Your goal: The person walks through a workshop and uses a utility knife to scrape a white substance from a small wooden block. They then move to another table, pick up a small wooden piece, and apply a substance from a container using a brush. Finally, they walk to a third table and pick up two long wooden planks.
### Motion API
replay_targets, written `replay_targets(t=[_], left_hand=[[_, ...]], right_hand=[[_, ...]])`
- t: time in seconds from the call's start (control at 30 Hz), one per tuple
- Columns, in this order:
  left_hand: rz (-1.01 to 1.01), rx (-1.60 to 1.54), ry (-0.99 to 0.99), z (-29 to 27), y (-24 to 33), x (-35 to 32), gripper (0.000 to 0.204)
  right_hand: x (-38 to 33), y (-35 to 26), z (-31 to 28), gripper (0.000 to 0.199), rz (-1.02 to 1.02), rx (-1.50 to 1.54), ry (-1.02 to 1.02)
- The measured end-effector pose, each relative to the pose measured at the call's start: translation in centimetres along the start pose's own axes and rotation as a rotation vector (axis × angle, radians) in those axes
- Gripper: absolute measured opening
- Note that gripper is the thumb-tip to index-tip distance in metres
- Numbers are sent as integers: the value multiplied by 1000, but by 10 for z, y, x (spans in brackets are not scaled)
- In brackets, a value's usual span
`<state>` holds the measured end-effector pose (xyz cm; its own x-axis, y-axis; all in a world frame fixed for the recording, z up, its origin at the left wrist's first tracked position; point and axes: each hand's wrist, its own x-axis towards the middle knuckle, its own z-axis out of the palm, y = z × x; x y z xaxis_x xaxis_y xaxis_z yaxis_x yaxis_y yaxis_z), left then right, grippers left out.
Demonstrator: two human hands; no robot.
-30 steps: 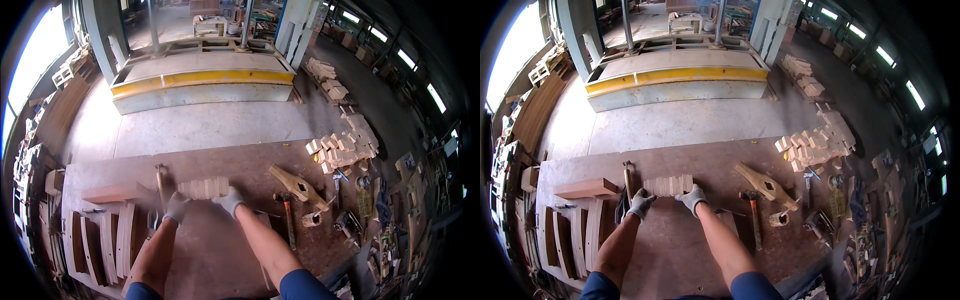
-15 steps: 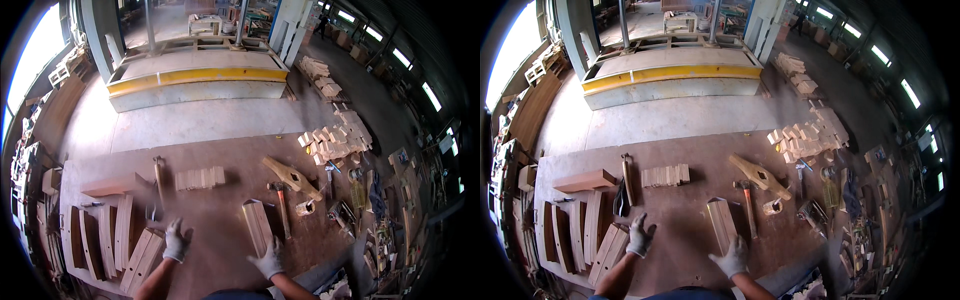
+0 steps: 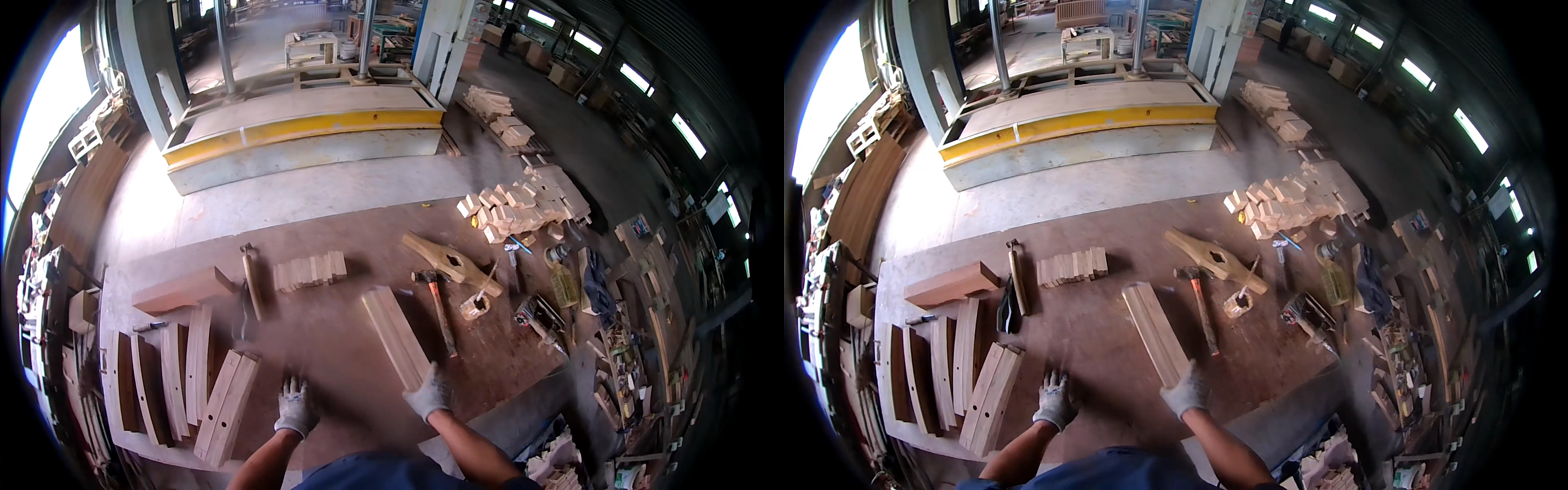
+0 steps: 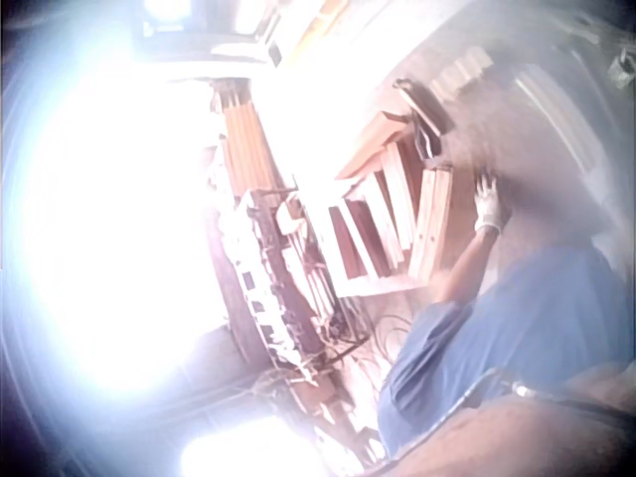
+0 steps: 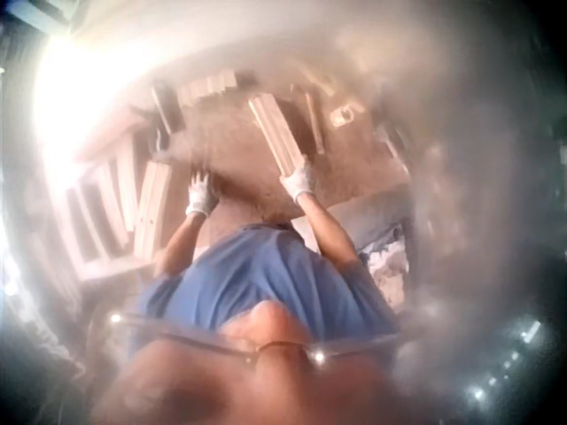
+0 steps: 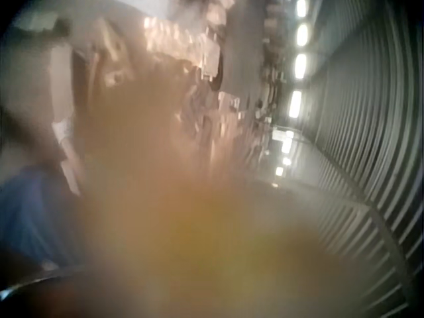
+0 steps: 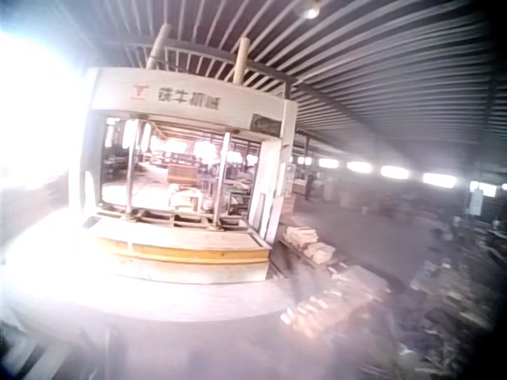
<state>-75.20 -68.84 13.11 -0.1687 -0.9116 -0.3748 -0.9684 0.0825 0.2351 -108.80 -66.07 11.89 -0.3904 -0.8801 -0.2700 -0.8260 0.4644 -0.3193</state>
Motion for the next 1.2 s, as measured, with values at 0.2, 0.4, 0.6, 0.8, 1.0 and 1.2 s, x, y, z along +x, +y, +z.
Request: replay_targets(t=[0.2, 0.4, 0.6, 0.8, 1.0, 1.2], left_hand=[[14, 6, 8, 9, -7, 10, 82], [73, -32, 183, 31, -17, 12, 73], [-11, -6, -1, 0, -3, 4, 81], [-13, -13, 0, 3, -3, 3, 82], [-1, -12, -21, -3, 1, 8, 82], [-15, 2, -28, -3, -1, 7, 84]], right_hand=[[42, -48, -22, 115, -12, -110, -64], [34, -31, 5, 125, -41, -65, -7], [-25, -2, -22, 126, 52, -46, -107], [-51, 31, -22, 104, 155, 68, -125], [-20, 59, 46, 63, 225, 738, 48], [-16, 24, 34, 26, 273, 1060, -32]])
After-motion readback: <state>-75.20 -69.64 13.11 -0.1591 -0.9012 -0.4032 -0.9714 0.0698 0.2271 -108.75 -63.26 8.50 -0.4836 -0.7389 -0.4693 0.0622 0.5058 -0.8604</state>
